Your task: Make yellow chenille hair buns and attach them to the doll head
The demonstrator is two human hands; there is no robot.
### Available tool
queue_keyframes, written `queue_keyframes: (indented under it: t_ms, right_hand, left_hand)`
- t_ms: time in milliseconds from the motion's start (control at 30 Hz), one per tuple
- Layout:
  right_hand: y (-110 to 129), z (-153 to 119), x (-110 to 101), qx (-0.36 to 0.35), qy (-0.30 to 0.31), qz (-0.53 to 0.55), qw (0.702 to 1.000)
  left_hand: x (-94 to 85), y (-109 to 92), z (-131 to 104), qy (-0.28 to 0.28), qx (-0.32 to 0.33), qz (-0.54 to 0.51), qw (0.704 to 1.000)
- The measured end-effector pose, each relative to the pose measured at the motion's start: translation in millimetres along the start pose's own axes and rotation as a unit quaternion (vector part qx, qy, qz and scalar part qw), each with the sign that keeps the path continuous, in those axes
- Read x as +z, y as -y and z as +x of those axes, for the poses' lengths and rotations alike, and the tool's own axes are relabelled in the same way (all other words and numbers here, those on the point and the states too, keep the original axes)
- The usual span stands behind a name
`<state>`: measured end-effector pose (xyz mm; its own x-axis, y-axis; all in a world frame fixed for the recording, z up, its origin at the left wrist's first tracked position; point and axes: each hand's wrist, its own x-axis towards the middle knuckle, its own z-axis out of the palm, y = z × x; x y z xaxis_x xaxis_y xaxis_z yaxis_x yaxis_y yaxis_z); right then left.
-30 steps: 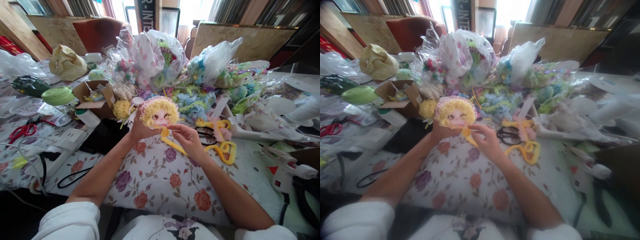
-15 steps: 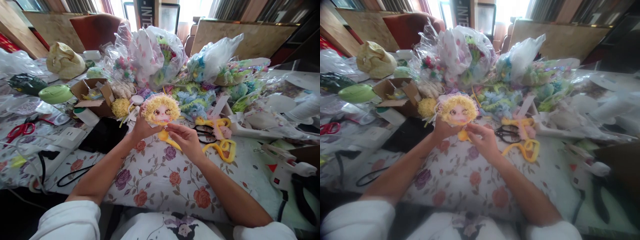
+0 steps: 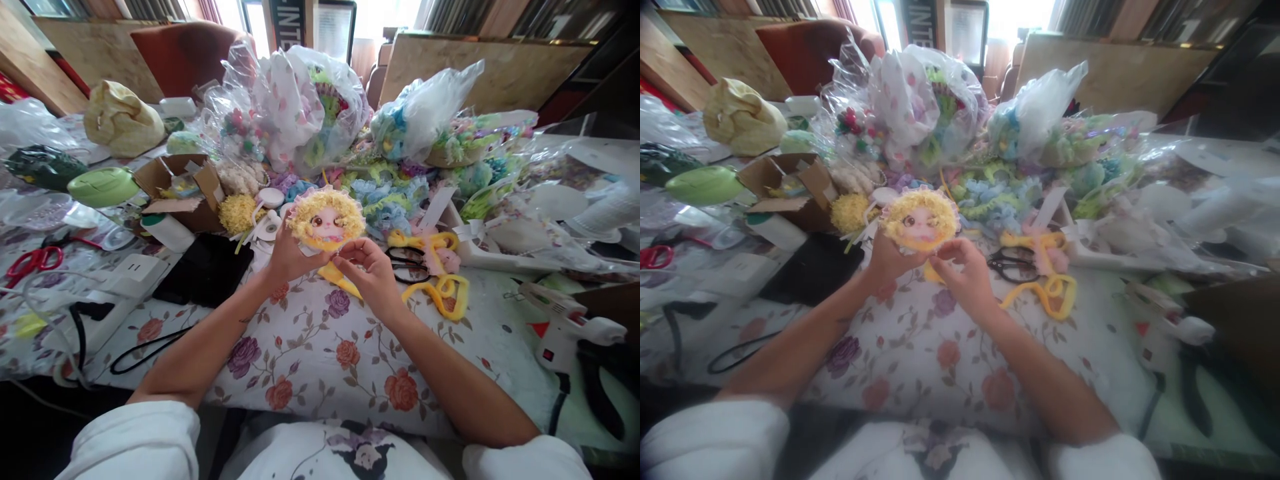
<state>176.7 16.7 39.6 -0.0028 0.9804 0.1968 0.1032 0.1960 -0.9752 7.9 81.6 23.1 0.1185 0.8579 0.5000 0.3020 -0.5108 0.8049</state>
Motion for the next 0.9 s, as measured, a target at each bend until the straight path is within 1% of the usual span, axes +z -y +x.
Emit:
queue_keyframes:
  t_ms: [67,133,267,433,533,600,700,767,900]
  right_hand:
    - [0.3,0.1,0.4,0.028,0.005,0.002,1.000]
    - [1.5,-0.1,0.1,0.042,-0.002,-0.002,0.999]
    - [4.5,-0.9,-0.8,0.017,-0.027,-0.040,0.999]
    - [4.4,-1.5,0.2,-0.009,-0.046,-0.095,0.994]
    - [2.8,-1.4,0.7,-0.008,-0.049,-0.101,0.994]
    - [1.7,-1.5,0.7,-0.006,-0.050,-0.100,0.994]
    - [0.3,-2.0,0.9,-0.002,-0.051,-0.096,0.994]
    - [-0.3,-2.4,1.1,-0.002,-0.048,-0.092,0.995]
    - [-0.4,-3.0,1.4,-0.011,-0.031,-0.079,0.996]
  left_hand:
    - [3.7,-5.0,-0.8,-0.021,-0.003,-0.018,1.000]
    - [6.6,-9.0,-1.2,-0.021,-0.015,-0.040,0.999]
    - [9.0,-11.2,-0.4,-0.007,-0.029,-0.055,0.998]
    - [7.4,1.6,1.0,0.007,-0.003,-0.017,1.000]
    - [5.9,11.1,1.5,0.022,0.030,0.016,0.999]
    - [5.5,13.6,1.7,0.027,0.040,0.022,0.999]
    - [6.3,10.2,1.0,0.032,0.041,0.020,0.998]
    - [7.4,4.8,-0.2,0.022,0.039,0.027,0.999]
    - [8.3,-4.4,-1.7,-0.006,0.004,0.008,1.000]
